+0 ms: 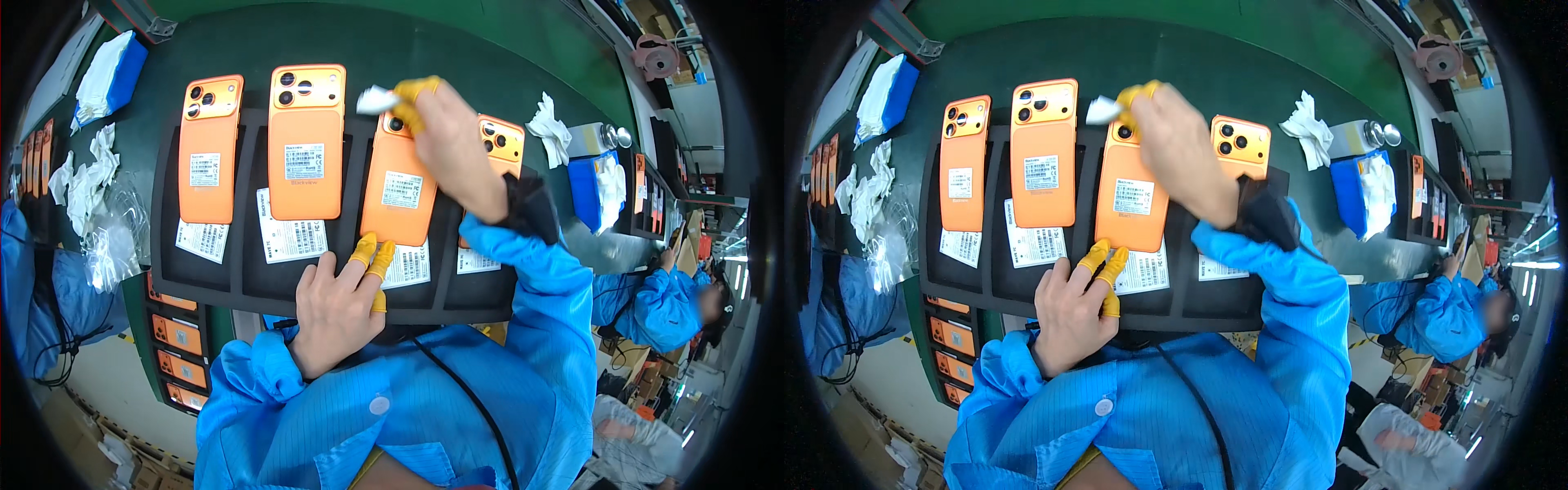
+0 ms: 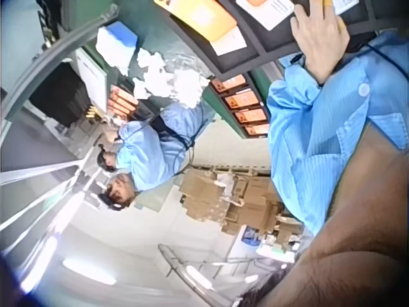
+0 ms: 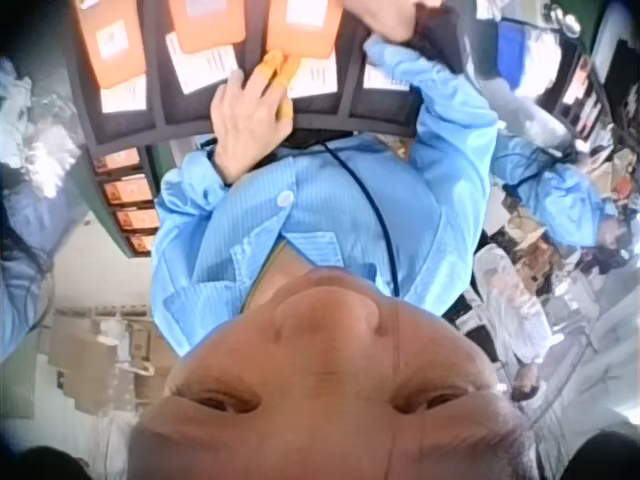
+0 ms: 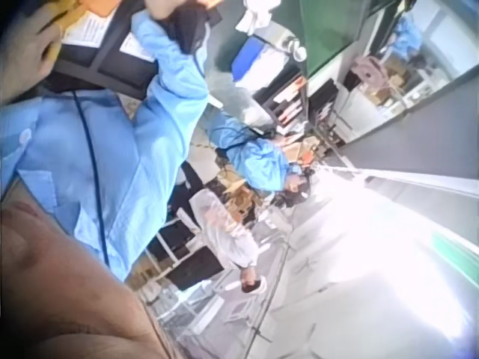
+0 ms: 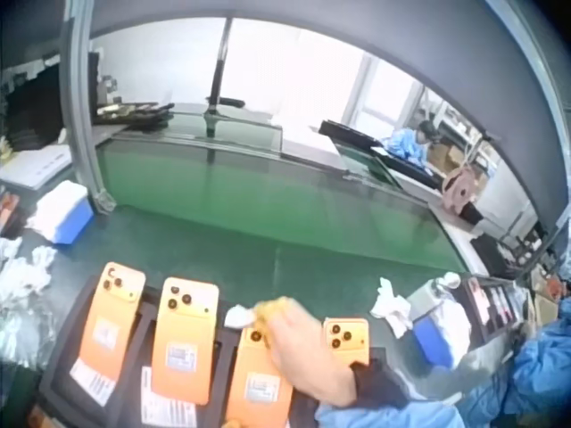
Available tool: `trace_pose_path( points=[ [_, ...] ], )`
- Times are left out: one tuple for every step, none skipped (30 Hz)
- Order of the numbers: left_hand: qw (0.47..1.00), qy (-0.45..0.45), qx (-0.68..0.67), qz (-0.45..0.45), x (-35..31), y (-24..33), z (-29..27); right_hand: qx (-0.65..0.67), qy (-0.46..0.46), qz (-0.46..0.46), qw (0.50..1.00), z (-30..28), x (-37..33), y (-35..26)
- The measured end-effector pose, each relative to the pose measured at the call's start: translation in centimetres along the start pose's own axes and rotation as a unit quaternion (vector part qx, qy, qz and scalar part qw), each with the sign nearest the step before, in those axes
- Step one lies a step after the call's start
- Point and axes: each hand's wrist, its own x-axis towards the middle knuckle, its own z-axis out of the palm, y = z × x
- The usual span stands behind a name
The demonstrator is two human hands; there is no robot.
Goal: Cleaning and wiping the exterior of mobile phones on an electronics assembly line.
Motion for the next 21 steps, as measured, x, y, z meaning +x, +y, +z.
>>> trace_pose_path(
  points=[
    [1.0,0.005,-0.002,0.005,0.1,0.0,0.0,-0.029,-0.035,-0.008,0.999,-0.3,-1.3,-0.7],
    [1.0,0.01,-0.005,0.011,0.0,0.1,0.1,-0.012,-0.079,-0.021,0.997,-0.7,-2.1,-1.4],
    [1.0,0.011,-0.005,0.011,0.0,0.1,0.2,-0.007,-0.06,-0.025,0.998,-0.7,-2.1,-0.9],
    [1.0,0.009,-0.002,0.004,0.0,0.1,0.3,-0.002,-0.04,-0.028,0.999,-0.6,-1.9,-0.1],
    [1.0,0.005,0.0,-0.003,-0.3,0.2,0.2,-0.013,-0.025,0.006,1.0,-0.9,-1.2,0.4],
    [1.0,0.004,0.0,-0.002,-0.4,0.1,0.2,-0.024,-0.009,0.037,0.999,-1.1,-0.2,0.9],
    [1.0,0.01,0.0,-0.003,-0.5,0.0,0.2,-0.018,0.001,0.043,0.999,-1.2,0.0,1.2],
    [1.0,0.018,-0.002,-0.004,-0.3,-0.1,0.3,-0.02,0.002,0.042,0.999,-1.2,-0.2,0.9],
    [1.0,0.02,-0.002,-0.003,-0.2,0.0,0.3,-0.022,-0.009,0.037,0.999,-1.2,-1.1,0.2],
    [1.0,0.018,-0.002,-0.004,-0.1,0.0,0.3,-0.024,-0.019,0.032,0.999,-1.3,-2.2,-0.5],
    [1.0,0.017,-0.002,-0.005,0.0,0.1,0.3,-0.014,-0.056,-0.015,0.998,-1.5,-3.8,-1.0],
    [1.0,0.017,-0.003,-0.004,0.2,0.2,0.3,0.011,-0.089,-0.039,0.995,-1.5,-5.1,-1.6],
    [1.0,0.019,0.0,-0.001,0.3,0.2,0.3,0.005,-0.095,-0.037,0.995,-1.8,-5.1,-1.3],
    [1.0,0.018,0.001,0.003,0.3,0.3,0.2,0.0,-0.102,-0.031,0.994,-2.0,-5.0,-1.2],
    [1.0,0.013,-0.001,0.008,0.2,0.3,0.1,-0.011,-0.056,0.009,0.998,-1.8,-4.0,-0.5],
    [1.0,0.017,0.002,0.005,0.2,0.3,-0.1,-0.023,-0.01,0.049,0.998,-1.6,-2.4,0.4],
    [1.0,0.025,0.007,0.0,0.3,0.2,-0.1,-0.025,-0.002,0.067,0.997,-2.3,-0.9,1.0],
    [1.0,0.025,0.008,0.001,0.2,0.2,0.0,-0.035,-0.026,0.082,0.996,-2.1,-0.8,1.8],
    [1.0,0.024,0.006,-0.002,0.0,0.1,0.1,-0.025,-0.021,0.068,0.997,-2.0,-1.1,1.6],
    [1.0,0.025,0.004,-0.009,0.0,0.0,0.1,-0.014,-0.019,0.05,0.998,-1.9,-1.3,1.2],
    [1.0,0.028,0.003,-0.012,0.1,0.1,0.1,-0.023,-0.055,0.055,0.997,-2.1,-2.3,0.3]
  ],
)
